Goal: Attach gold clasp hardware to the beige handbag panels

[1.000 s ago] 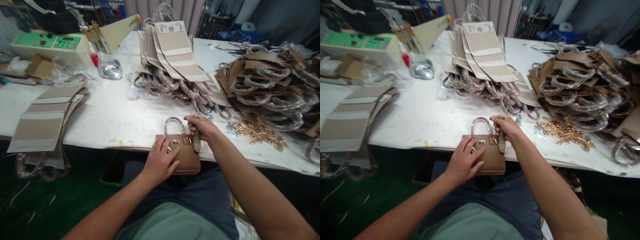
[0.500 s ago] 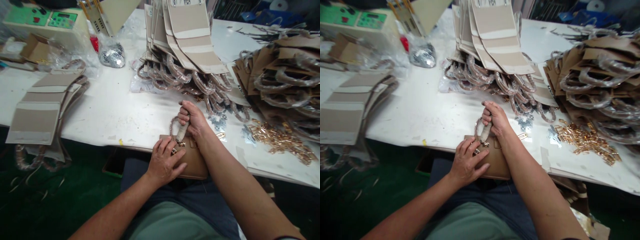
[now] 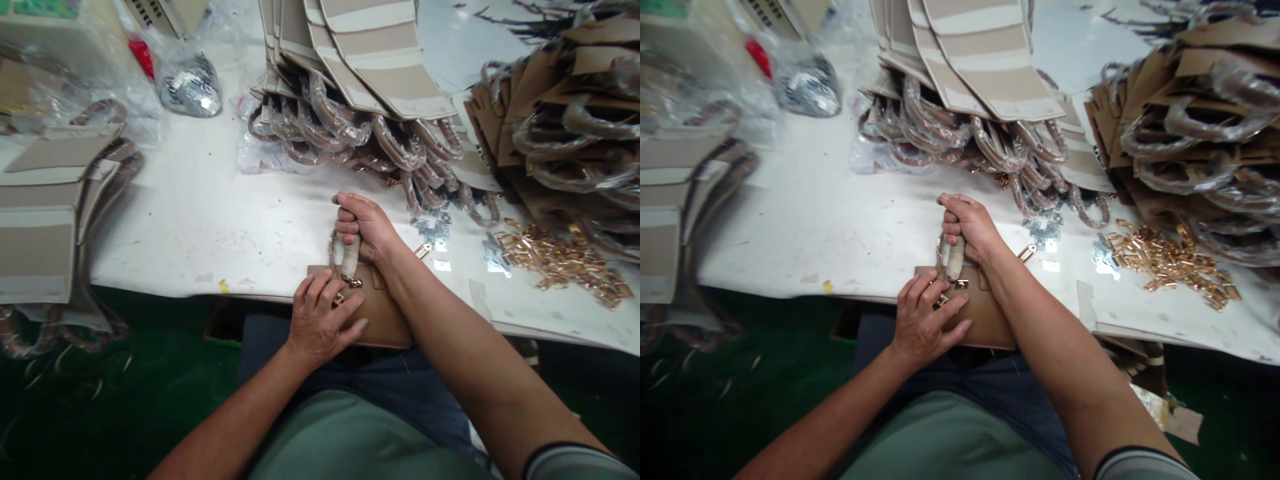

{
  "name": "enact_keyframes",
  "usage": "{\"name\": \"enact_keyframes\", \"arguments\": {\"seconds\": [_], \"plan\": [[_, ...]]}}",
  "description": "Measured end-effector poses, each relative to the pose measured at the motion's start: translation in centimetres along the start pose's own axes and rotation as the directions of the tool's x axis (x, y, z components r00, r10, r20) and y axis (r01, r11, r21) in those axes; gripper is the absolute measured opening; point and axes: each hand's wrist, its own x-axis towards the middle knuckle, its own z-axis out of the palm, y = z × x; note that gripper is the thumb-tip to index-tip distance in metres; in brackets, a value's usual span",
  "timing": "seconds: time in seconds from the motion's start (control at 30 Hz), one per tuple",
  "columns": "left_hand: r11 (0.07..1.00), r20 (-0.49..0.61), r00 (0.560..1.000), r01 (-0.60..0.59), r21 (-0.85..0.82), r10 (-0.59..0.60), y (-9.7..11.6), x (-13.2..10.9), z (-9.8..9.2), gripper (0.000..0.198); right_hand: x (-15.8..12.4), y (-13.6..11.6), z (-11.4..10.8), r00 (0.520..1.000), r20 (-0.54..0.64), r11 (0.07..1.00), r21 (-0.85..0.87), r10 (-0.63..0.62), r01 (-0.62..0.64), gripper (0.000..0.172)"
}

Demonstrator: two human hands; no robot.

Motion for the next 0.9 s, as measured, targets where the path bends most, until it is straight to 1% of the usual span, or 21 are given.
{"name": "enact_keyframes", "arguments": {"seconds": [0.17, 0.27, 0.33, 0.4, 0.47, 0.53, 0.57, 0.6, 0.63, 0.67, 0.7, 0.73, 0.77, 0.8, 0.83, 0.87, 0.9], "plan": [[1.000, -0.002, 1.000, 0.005, 0.015, -0.005, 0.0, 0.1, 0.1, 0.038, 0.1, 0.3, 0.0, 1.000, 0.002, 1.000, 0.001, -0.003, 0.003, 0.038], [1.000, 0.015, 1.000, 0.010, 0.019, -0.010, 0.0, 0.1, 0.1, 0.039, 0.2, 0.5, 0.2, 1.000, -0.004, 1.000, -0.006, -0.010, 0.010, 0.041], [1.000, 0.032, 0.999, 0.021, 0.019, -0.021, 0.1, 0.1, 0.0, 0.038, 0.1, 0.2, 0.3, 1.000, -0.004, 1.000, -0.017, -0.014, 0.014, 0.043], [0.999, 0.034, 0.999, 0.032, 0.013, -0.032, 0.2, 0.2, -0.2, 0.037, -0.5, -0.7, 0.1, 0.998, 0.006, 0.998, -0.027, -0.060, 0.060, 0.045], [0.999, 0.023, 0.999, 0.034, 0.001, -0.034, 0.3, 0.3, -0.4, 0.036, -1.9, -2.2, -0.4, 0.985, -0.003, 0.985, -0.026, -0.171, 0.171, 0.046], [1.000, 0.017, 1.000, 0.027, -0.011, -0.027, 0.4, 0.5, -0.6, 0.035, -4.2, -3.9, -1.2, 0.957, -0.041, 0.957, -0.051, -0.287, 0.285, 0.048], [1.000, 0.017, 1.000, 0.022, -0.016, -0.022, 0.5, 0.6, -0.8, 0.036, -5.7, -4.6, -1.7, 0.947, -0.059, 0.946, -0.092, -0.316, 0.310, 0.048], [1.000, 0.022, 1.000, 0.019, -0.020, -0.019, 0.5, 0.8, -1.1, 0.036, -7.4, -5.1, -2.1, 0.945, -0.069, 0.939, -0.156, -0.321, 0.308, 0.048], [1.000, 0.033, 0.999, 0.019, -0.024, -0.018, 0.6, 1.0, -1.3, 0.036, -9.0, -5.3, -2.6, 0.952, -0.064, 0.928, -0.252, -0.300, 0.275, 0.048], [0.999, 0.048, 0.999, 0.020, -0.027, -0.019, 0.7, 1.3, -1.6, 0.036, -10.6, -5.4, -3.0, 0.965, -0.052, 0.898, -0.382, -0.256, 0.218, 0.046], [0.999, 0.067, 0.998, 0.022, -0.031, -0.020, 0.7, 1.6, -1.9, 0.035, -12.1, -5.2, -3.4, 0.978, -0.049, 0.835, -0.531, -0.203, 0.146, 0.044], [0.999, 0.088, 0.996, 0.022, -0.034, -0.019, 0.7, 1.9, -2.1, 0.034, -13.2, -4.8, -3.7, 0.985, -0.063, 0.724, -0.686, -0.163, 0.076, 0.042], [0.999, 0.104, 0.994, 0.021, -0.039, -0.017, 0.7, 2.3, -2.4, 0.033, -14.1, -4.3, -3.9, 0.985, -0.087, 0.568, -0.823, -0.148, 0.012, 0.039], [0.999, 0.112, 0.994, 0.018, -0.044, -0.013, 0.7, 2.7, -2.6, 0.032, -14.7, -3.8, -4.1, 0.981, -0.110, 0.384, -0.922, -0.159, -0.041, 0.036], [0.999, 0.112, 0.994, 0.015, -0.051, -0.009, 0.6, 3.2, -2.8, 0.030, -15.0, -3.2, -4.2, 0.974, -0.128, 0.202, -0.975, -0.188, -0.089, 0.033], [0.998, 0.106, 0.994, 0.012, -0.057, -0.006, 0.5, 3.6, -3.1, 0.029, -15.1, -2.6, -4.2, 0.965, -0.137, 0.040, -0.990, -0.224, -0.132, 0.029], [0.998, 0.094, 0.996, 0.014, -0.064, -0.008, 0.4, 3.9, -3.4, 0.027, -15.2, -2.0, -4.1, 0.959, -0.135, -0.094, -0.982, -0.249, -0.163, 0.027]]}}
